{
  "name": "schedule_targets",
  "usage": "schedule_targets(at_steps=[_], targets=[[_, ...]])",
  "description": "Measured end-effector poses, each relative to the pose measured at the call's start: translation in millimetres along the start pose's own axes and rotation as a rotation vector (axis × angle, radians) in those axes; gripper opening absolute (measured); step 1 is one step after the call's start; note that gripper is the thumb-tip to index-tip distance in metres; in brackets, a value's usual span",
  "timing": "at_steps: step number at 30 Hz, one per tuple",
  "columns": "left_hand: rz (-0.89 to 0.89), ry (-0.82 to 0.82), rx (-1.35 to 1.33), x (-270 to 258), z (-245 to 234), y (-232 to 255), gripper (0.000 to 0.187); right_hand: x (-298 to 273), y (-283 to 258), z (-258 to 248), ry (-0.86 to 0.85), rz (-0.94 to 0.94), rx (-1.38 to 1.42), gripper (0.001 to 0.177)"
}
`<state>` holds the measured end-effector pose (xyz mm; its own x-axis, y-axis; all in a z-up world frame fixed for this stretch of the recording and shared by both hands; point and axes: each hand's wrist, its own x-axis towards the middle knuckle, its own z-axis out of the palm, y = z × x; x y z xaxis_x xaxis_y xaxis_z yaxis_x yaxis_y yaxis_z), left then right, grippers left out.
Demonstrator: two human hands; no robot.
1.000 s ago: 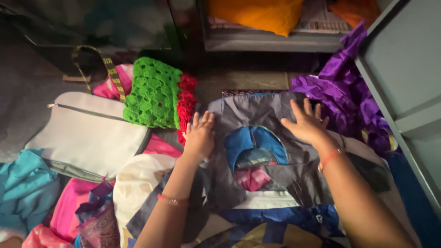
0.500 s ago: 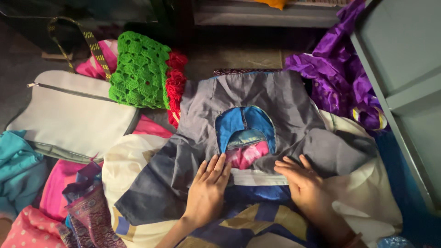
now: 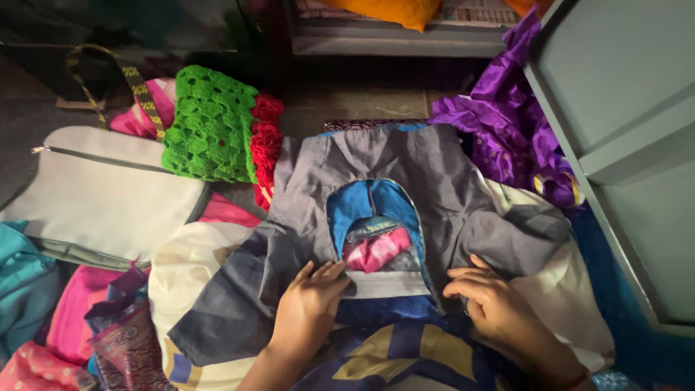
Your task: The person organizes clothes by unfolding and refolding a grey shirt, a purple garment, and a patterned fabric, and then places them inside a cabinet shelf.
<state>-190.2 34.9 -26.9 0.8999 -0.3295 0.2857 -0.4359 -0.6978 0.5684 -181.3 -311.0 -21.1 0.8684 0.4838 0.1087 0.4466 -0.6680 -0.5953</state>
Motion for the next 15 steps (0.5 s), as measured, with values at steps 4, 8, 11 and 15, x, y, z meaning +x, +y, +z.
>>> schedule_targets(at_steps=[4,8,11,15], targets=[[0.059,0.037,0.018,-14.2,-4.2,-5.3,0.017,13.4,-26.8,-10.1,-0.200,0.173,-0.037,0.065],[0.098,0.020,-0.070,-22.3,-4.3,-12.5,0.018,26.1,-46.6,-16.6,-0.311,0.134,-0.186,0.086],[0.123,-0.013,-0.113,-24.0,-3.5,-18.1,0.021,27.6,-49.6,-14.2,-0.376,0.188,-0.199,0.086],[0.125,-0.031,-0.147,-27.8,-4.7,-19.2,0.019,19.1,-34.1,-8.6,-0.302,0.130,-0.190,0.082]])
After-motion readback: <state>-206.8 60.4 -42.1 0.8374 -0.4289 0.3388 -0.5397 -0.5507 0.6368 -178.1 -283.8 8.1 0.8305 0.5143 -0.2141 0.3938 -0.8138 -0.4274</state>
